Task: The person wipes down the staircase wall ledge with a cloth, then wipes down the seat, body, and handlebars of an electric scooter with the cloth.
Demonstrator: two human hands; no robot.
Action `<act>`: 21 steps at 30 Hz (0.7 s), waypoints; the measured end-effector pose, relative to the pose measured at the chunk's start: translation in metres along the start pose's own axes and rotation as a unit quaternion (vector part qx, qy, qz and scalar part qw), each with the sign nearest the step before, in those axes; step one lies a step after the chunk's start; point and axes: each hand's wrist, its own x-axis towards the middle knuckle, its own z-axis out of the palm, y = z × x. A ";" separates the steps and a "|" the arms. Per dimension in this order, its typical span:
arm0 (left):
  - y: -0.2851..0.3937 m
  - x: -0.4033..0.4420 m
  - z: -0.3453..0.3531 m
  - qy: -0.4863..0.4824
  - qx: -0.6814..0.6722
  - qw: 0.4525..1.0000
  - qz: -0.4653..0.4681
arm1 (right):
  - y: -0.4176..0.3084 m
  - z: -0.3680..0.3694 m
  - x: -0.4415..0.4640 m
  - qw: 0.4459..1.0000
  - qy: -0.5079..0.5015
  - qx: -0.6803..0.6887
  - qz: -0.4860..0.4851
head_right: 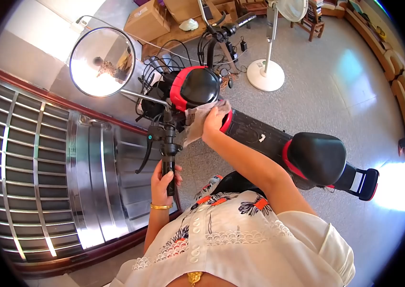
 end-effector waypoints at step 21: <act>-0.006 0.004 0.004 0.004 -0.059 0.998 0.002 | -0.114 -0.010 -0.081 0.863 -0.469 0.135 0.130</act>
